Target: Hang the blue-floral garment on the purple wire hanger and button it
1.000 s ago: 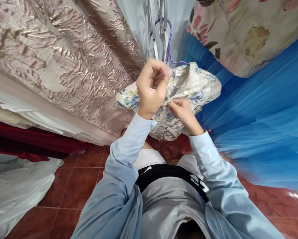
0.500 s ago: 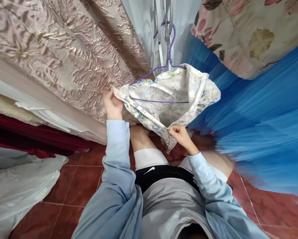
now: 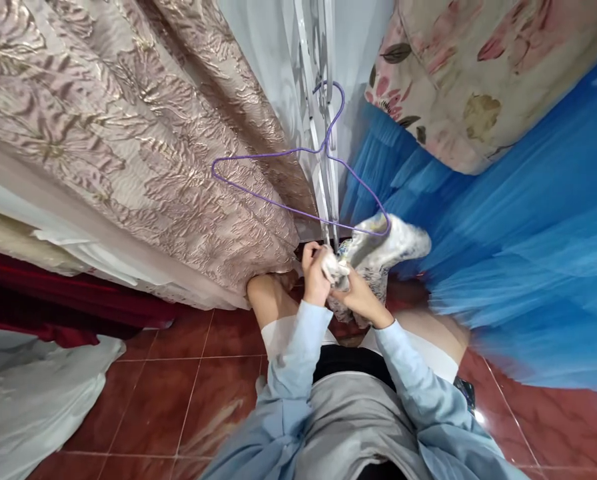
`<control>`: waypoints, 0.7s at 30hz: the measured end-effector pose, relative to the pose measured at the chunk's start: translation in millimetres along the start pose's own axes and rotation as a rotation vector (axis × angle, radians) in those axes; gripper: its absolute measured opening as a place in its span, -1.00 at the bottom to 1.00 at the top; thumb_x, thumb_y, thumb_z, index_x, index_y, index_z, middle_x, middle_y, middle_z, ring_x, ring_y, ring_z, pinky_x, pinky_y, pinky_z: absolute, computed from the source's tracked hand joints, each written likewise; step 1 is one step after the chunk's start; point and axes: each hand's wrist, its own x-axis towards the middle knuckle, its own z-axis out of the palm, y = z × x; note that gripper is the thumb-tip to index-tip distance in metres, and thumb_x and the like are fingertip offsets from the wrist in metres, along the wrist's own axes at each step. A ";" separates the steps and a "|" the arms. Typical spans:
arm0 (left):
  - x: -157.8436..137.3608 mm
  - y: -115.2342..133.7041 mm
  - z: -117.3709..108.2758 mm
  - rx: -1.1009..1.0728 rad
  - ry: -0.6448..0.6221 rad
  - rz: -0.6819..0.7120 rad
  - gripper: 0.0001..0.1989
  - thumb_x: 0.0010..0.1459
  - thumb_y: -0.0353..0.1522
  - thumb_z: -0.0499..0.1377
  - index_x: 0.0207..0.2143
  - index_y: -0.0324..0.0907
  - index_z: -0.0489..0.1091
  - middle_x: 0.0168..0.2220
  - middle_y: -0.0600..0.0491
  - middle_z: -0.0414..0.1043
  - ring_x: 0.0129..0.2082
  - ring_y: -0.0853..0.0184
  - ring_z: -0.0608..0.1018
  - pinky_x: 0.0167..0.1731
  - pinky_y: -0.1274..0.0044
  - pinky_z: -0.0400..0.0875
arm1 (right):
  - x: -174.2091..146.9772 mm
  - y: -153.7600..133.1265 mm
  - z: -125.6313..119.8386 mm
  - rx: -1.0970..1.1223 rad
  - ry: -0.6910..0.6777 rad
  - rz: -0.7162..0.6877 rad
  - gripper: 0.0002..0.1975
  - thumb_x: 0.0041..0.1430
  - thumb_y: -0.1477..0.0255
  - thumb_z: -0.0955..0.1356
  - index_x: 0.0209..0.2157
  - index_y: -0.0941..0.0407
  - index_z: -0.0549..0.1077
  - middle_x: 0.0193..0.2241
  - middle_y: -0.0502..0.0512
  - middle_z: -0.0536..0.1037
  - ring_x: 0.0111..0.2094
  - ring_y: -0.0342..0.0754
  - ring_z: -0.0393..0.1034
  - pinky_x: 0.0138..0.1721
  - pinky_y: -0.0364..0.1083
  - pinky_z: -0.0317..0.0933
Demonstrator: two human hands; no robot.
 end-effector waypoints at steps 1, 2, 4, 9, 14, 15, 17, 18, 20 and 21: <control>-10.2 -0.3 5.3 0.093 -0.048 0.070 -0.65 0.11 -0.13 0.35 -0.33 -0.14 0.30 -0.36 0.07 0.42 -0.37 0.39 0.48 -0.31 0.55 0.38 | -2.7 -5.6 -0.9 0.017 -0.041 0.001 -0.50 -0.03 0.45 0.42 0.02 0.12 0.43 -0.08 0.22 0.58 -0.05 0.17 0.44 -0.02 0.06 0.32; -18.0 2.0 9.0 0.199 -0.129 0.138 -0.72 0.14 -0.17 0.33 -0.33 -0.15 0.36 -0.33 0.03 0.44 -0.31 0.34 0.51 -0.23 0.51 0.41 | -5.6 -10.8 -3.0 0.049 -0.068 0.017 -0.55 -0.02 0.45 0.40 -0.02 0.13 0.44 -0.14 0.19 0.59 -0.10 0.15 0.45 -0.05 0.05 0.33; -26.4 11.1 11.2 0.365 -0.349 0.190 -0.80 0.20 -0.20 0.29 -0.26 -0.14 0.47 -0.26 -0.03 0.49 -0.19 0.25 0.55 -0.09 0.45 0.43 | -11.8 -20.2 -12.6 0.121 -0.083 0.060 -0.70 0.04 0.40 0.38 -0.14 0.14 0.48 -0.27 0.11 0.59 -0.23 0.08 0.44 -0.16 -0.01 0.34; -27.3 16.1 -7.8 0.413 -0.800 -0.051 -0.55 0.16 -0.03 0.29 -0.03 -0.11 0.51 -0.11 -0.10 0.55 -0.05 0.08 0.55 0.00 0.38 0.44 | -26.0 -48.1 -66.1 0.079 -0.105 0.046 -0.77 0.15 0.28 0.39 -0.47 0.13 0.45 -0.50 0.03 0.48 -0.47 -0.06 0.29 -0.39 -0.09 0.20; -29.7 -2.8 -39.6 0.607 -0.845 -0.189 -0.67 0.13 -0.11 0.30 -0.31 -0.22 0.55 -0.37 -0.02 0.53 -0.36 0.23 0.50 -0.25 0.44 0.42 | -34.2 -104.2 -115.6 -0.043 -0.125 -0.185 -0.70 0.18 0.31 0.44 -0.57 0.11 0.40 -0.62 -0.04 0.35 -0.57 -0.13 0.17 -0.51 -0.11 0.07; -28.7 -1.9 -46.4 0.637 -0.780 -0.153 -0.70 0.11 -0.15 0.32 -0.34 -0.23 0.54 -0.39 -0.01 0.52 -0.38 0.25 0.49 -0.27 0.45 0.40 | -32.4 -115.6 -120.2 -0.071 -0.160 -0.251 -0.71 0.18 0.33 0.44 -0.56 0.10 0.40 -0.62 -0.04 0.34 -0.57 -0.14 0.17 -0.52 -0.11 0.06; -24.4 6.4 -61.1 0.666 -0.644 -0.078 -0.73 0.02 -0.20 0.37 -0.39 -0.24 0.53 -0.39 0.00 0.51 -0.37 0.27 0.47 -0.28 0.48 0.38 | -21.7 -132.4 -125.7 -0.123 -0.207 -0.376 -0.77 0.19 0.38 0.43 -0.53 0.10 0.44 -0.57 -0.02 0.38 -0.54 -0.12 0.23 -0.47 -0.10 0.10; -21.4 13.0 -68.9 0.666 -0.584 -0.060 -0.73 -0.01 -0.20 0.39 -0.41 -0.24 0.51 -0.40 0.00 0.50 -0.37 0.28 0.46 -0.29 0.49 0.37 | -12.4 -136.6 -127.4 -0.146 -0.188 -0.428 -0.80 0.19 0.40 0.42 -0.51 0.09 0.46 -0.52 0.01 0.42 -0.49 -0.10 0.28 -0.43 -0.09 0.15; -14.4 27.9 -85.4 0.656 -0.476 -0.054 -0.70 -0.04 -0.18 0.39 -0.45 -0.24 0.47 -0.45 0.04 0.44 -0.42 0.33 0.42 -0.36 0.53 0.33 | 14.3 -134.6 -130.2 -0.189 -0.056 -0.503 -0.85 0.16 0.41 0.43 -0.48 0.09 0.49 -0.35 0.09 0.51 -0.31 -0.02 0.41 -0.26 -0.06 0.24; -10.4 35.3 -93.9 0.648 -0.424 -0.048 -0.68 -0.03 -0.16 0.38 -0.46 -0.24 0.45 -0.48 0.07 0.40 -0.45 0.35 0.39 -0.39 0.55 0.29 | 30.9 -129.0 -131.0 -0.205 0.031 -0.528 -0.86 0.13 0.41 0.44 -0.49 0.09 0.50 -0.25 0.12 0.52 -0.19 0.03 0.43 -0.15 -0.03 0.26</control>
